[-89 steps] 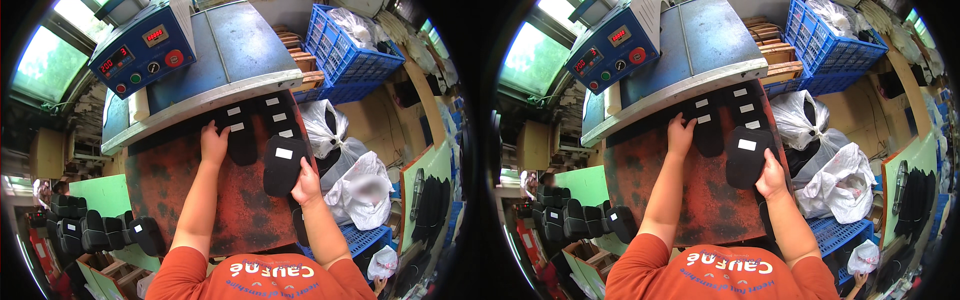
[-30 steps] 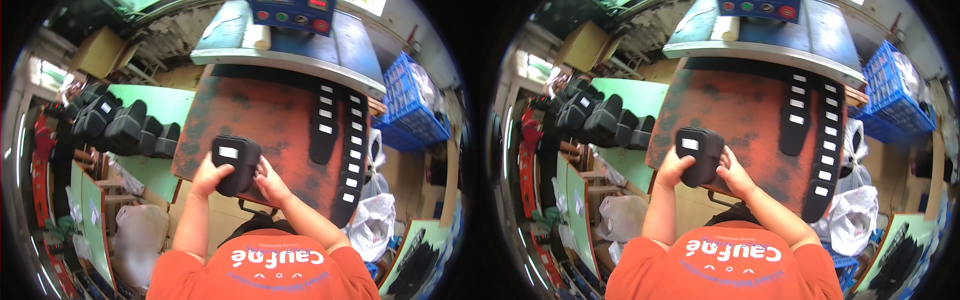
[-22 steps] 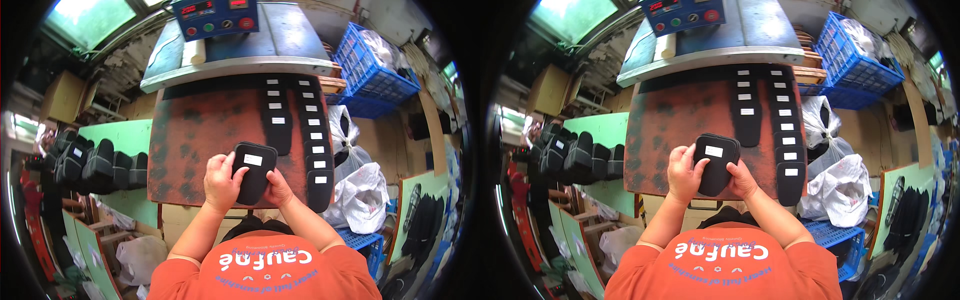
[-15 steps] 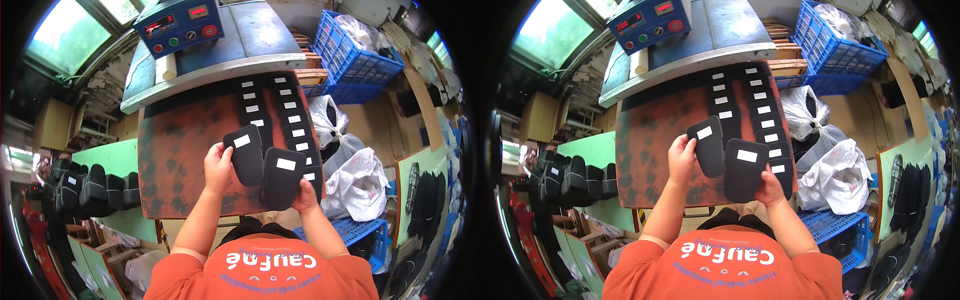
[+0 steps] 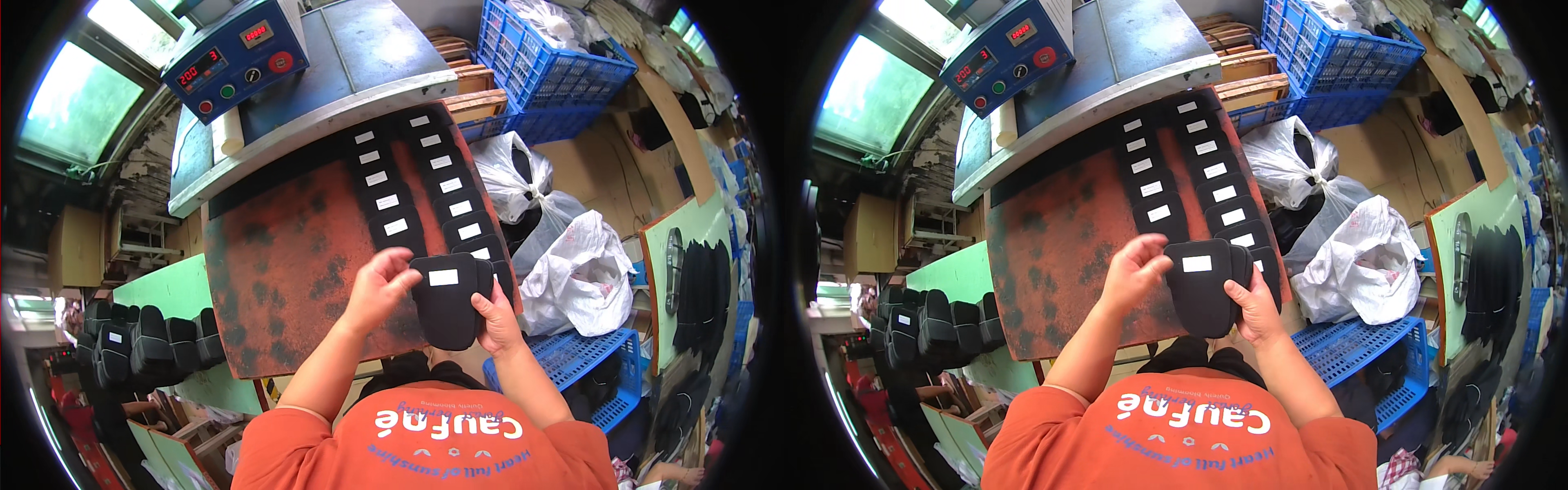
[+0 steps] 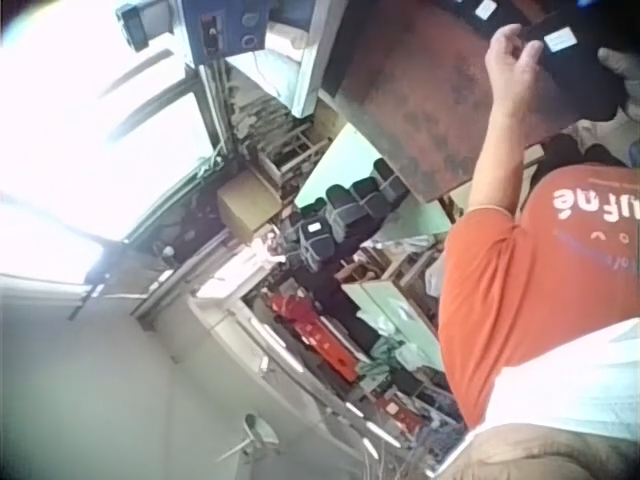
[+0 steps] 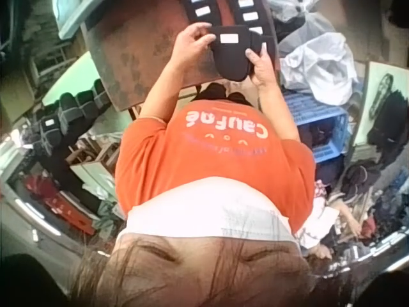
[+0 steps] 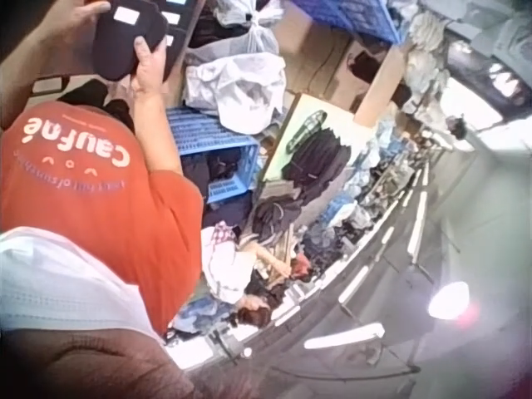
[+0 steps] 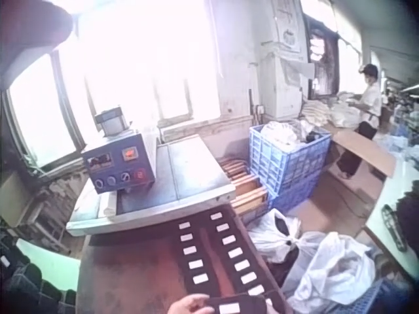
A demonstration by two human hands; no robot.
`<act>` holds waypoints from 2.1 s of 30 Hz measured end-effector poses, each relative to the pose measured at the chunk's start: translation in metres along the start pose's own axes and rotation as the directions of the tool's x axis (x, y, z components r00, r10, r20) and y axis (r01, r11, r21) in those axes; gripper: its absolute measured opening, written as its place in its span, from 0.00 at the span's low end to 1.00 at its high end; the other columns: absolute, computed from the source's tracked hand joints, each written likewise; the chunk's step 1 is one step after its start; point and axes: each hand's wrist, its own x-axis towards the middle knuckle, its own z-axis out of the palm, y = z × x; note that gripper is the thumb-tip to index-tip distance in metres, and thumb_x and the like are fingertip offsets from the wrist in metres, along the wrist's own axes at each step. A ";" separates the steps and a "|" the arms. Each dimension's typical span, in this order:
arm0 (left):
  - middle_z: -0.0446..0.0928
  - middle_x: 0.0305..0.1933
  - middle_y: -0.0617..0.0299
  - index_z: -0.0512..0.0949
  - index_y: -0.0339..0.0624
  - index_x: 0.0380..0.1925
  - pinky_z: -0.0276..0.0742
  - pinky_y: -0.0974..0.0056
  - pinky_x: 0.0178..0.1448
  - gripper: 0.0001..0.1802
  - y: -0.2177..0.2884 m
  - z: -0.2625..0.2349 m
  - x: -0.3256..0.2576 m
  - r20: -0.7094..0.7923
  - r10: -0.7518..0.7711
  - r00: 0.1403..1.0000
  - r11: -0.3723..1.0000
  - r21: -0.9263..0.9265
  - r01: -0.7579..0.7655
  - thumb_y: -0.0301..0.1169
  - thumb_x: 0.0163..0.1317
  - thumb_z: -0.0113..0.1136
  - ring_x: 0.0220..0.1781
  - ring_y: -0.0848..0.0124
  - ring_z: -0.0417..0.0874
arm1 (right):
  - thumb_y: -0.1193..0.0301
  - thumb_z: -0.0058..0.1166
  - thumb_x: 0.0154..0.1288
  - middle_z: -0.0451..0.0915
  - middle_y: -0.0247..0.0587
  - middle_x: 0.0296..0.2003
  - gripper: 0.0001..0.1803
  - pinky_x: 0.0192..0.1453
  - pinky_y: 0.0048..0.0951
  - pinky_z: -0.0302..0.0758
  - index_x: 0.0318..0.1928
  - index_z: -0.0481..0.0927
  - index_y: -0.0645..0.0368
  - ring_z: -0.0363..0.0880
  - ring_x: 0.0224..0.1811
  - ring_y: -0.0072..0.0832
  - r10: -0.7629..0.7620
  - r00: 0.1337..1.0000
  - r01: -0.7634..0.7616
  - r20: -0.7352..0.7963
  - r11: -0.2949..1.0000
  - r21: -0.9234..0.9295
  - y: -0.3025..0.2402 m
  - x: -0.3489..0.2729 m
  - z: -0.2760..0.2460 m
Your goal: Operating a heat-press machine to apply labels or designs to shoe components and stacking the finished parts.
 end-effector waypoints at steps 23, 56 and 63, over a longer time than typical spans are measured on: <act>0.75 0.29 0.65 0.73 0.34 0.47 0.70 0.77 0.24 0.16 -0.039 -0.003 -0.027 -0.205 -0.311 0.928 0.949 -0.121 0.292 0.22 0.57 0.59 0.25 0.81 0.74 | 0.68 0.53 0.58 0.68 0.44 0.57 0.32 0.61 0.40 0.68 0.63 0.60 0.56 0.69 0.58 0.38 0.064 0.975 -0.110 0.213 0.971 0.214 -0.042 -0.023 -0.039; 0.78 0.33 0.56 0.74 0.27 0.34 0.72 0.66 0.42 0.10 -0.065 -0.149 0.087 -0.502 0.135 0.854 0.987 0.143 -0.072 0.26 0.62 0.48 0.35 0.71 0.77 | 0.69 0.47 0.61 0.67 0.46 0.59 0.29 0.65 0.45 0.63 0.63 0.60 0.58 0.66 0.61 0.41 0.052 0.916 -0.175 0.398 0.944 0.280 0.008 0.038 0.057; 0.76 0.42 0.38 0.72 0.24 0.44 0.73 0.58 0.49 0.21 -0.060 -0.187 0.179 -0.478 0.199 0.856 0.858 0.507 0.083 0.34 0.59 0.57 0.45 0.47 0.78 | 0.71 0.53 0.61 0.67 0.43 0.58 0.32 0.64 0.41 0.65 0.64 0.57 0.55 0.67 0.60 0.37 0.062 0.965 -0.128 0.255 0.959 0.252 0.047 0.076 0.093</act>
